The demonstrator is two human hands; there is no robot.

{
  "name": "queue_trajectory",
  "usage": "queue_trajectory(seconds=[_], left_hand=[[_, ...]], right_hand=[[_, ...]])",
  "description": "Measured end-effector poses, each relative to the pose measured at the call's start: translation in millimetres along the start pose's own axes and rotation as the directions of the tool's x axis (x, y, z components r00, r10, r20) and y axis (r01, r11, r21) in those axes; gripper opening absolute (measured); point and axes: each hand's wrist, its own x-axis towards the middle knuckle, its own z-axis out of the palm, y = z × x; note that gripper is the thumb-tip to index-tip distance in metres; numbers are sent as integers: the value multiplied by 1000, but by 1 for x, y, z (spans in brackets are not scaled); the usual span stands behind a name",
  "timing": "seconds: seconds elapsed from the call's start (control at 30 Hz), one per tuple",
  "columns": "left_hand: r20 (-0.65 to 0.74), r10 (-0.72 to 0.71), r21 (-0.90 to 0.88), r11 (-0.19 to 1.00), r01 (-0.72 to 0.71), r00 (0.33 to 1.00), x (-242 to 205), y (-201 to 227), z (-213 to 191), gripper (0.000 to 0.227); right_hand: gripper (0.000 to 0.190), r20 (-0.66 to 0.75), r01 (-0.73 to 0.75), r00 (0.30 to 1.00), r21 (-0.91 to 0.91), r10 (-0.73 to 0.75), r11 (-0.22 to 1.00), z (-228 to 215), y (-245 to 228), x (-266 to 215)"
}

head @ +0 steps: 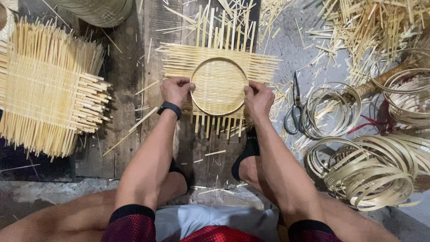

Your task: The person weaves a round bamboo basket base by interlacing thin bamboo strips through a square woven sheet and trimming the excess strips using shears.

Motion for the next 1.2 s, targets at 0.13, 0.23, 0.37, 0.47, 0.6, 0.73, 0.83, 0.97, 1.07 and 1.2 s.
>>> queue_trajectory(seconds=[0.13,0.23,0.37,0.47,0.6,0.73,0.83,0.97,1.07,1.2], left_hand=[[-17,3,52,999,-2,1000,1,0,4,17],[-16,-43,44,998,43,999,6,-6,9,17],[-4,-30,97,995,30,1000,17,-13,11,19],[21,-32,157,987,28,999,22,-18,12,18],[23,-82,131,988,78,996,25,-29,16,21],[96,-148,-84,984,156,984,28,-33,15,21],[86,-118,1,993,118,989,25,-30,12,23],[71,-122,39,992,119,990,22,-28,10,24],[67,-133,41,991,130,989,25,-30,12,24],[105,-149,67,987,143,983,30,-31,9,26]], right_hand=[[21,-13,49,999,4,-49,999,-2,9,3],[20,0,12,1000,12,-12,1000,0,13,5],[20,-1,6,1000,19,-6,1000,3,19,8],[22,4,38,999,-8,-38,999,4,23,11],[23,0,21,1000,-17,-21,1000,8,26,13],[21,11,31,999,-41,-31,999,7,24,15],[21,13,31,999,-64,-30,998,6,19,16],[21,76,-46,996,-70,51,997,1,14,22],[21,111,-145,983,-13,146,989,2,17,26],[20,121,12,993,-70,-3,997,-1,20,33]])
